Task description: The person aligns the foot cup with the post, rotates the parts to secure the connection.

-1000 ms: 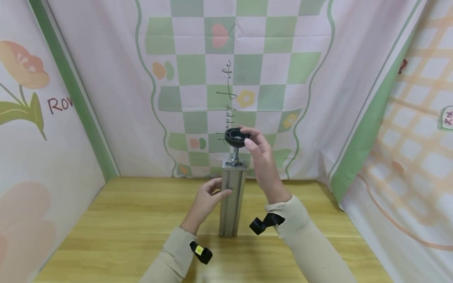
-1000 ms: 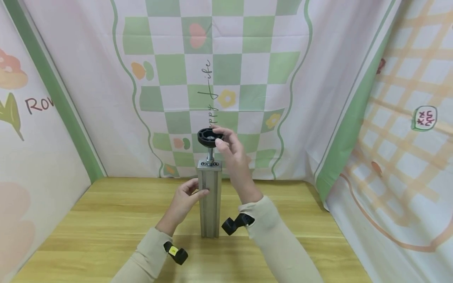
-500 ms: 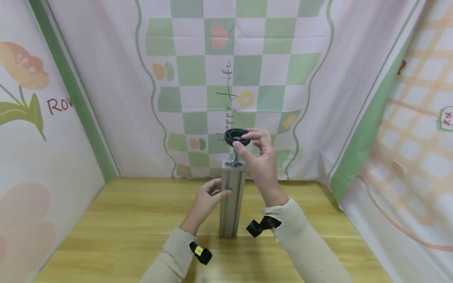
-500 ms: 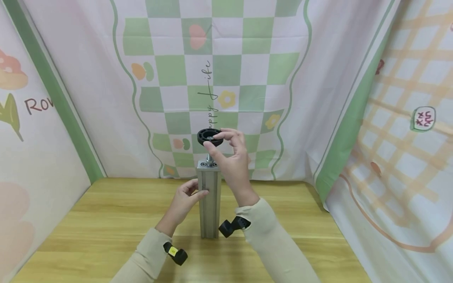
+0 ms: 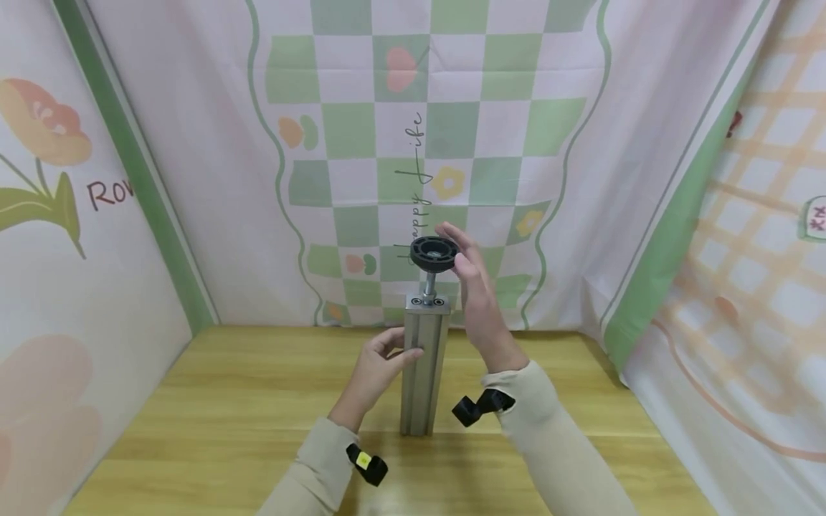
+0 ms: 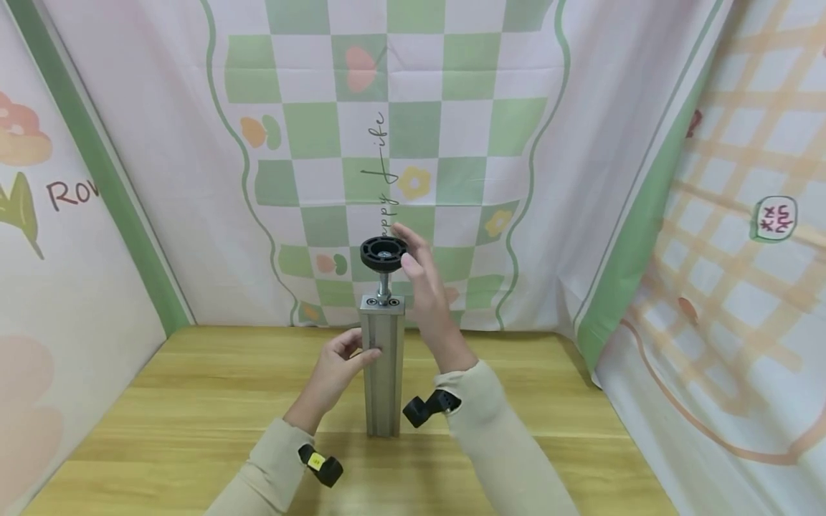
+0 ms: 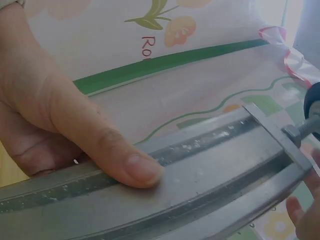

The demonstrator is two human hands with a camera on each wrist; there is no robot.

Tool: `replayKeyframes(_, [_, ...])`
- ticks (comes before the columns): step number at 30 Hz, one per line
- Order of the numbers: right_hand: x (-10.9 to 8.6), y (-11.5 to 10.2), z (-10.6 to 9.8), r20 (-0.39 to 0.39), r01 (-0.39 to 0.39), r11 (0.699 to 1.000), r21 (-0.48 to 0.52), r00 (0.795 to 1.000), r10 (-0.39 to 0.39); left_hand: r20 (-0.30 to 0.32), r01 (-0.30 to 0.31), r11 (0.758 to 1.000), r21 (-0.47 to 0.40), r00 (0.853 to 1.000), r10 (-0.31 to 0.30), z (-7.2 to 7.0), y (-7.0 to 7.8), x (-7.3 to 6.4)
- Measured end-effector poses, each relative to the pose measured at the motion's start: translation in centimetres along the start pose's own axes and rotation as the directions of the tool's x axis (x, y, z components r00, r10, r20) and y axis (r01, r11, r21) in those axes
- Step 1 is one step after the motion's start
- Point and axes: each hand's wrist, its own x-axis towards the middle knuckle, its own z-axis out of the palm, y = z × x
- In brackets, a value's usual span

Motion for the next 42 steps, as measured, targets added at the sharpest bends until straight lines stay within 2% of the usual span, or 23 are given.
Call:
replayKeyframes(5, [0.7, 0.1, -0.5, 0.129, -0.078, 0.979, 0.189, 0.990, 0.054, 0.003, -0.008, 1.000, -0.008, 1.000, 0.008, 0.0, 0.0, -0.1])
replayKeyframes(9, [1.0, 0.0, -0.6, 0.174, -0.118, 0.957, 0.266, 0.982, 0.073, 0.006, -0.011, 1.000, -0.017, 1.000, 0.011, 0.0, -0.1, -0.1])
replayKeyframes(17, [1.2, 0.3, -0.2, 0.114, -0.092, 0.946, 0.311, 0.992, 0.058, -0.002, 0.003, 1.000, 0.000, 1.000, -0.003, 0.0, 0.0, 0.0])
replayKeyframes(23, [0.9, 0.6, 0.3, 0.049, -0.087, 0.938, 0.335, 0.996, 0.075, -0.009, 0.018, 1.000, -0.003, 1.000, -0.018, 0.1, 0.0, 0.0])
replayKeyframes(29, [0.6, 0.6, 0.6, -0.024, -0.077, 0.961, 0.265, 0.996, 0.086, -0.010, 0.007, 1.000, -0.021, 1.000, -0.007, 0.0, -0.1, 0.0])
replayKeyframes(33, [0.1, 0.4, 0.8, -0.097, -0.066, 0.984, 0.167, 0.992, 0.083, -0.009, 0.004, 1.000, -0.019, 1.000, -0.004, 0.0, 0.0, 0.0])
replayKeyframes(39, [-0.4, -0.5, 1.6, -0.188, -0.069, 0.991, 0.111, 0.978, 0.089, -0.003, 0.013, 1.000, -0.006, 1.000, -0.013, 0.1, 0.2, -0.2])
replayKeyframes(42, [-0.4, -0.8, 2.0, -0.228, -0.046, 0.997, 0.056, 0.972, 0.058, -0.002, 0.014, 1.000, -0.013, 1.000, -0.014, 0.1, 0.2, -0.2])
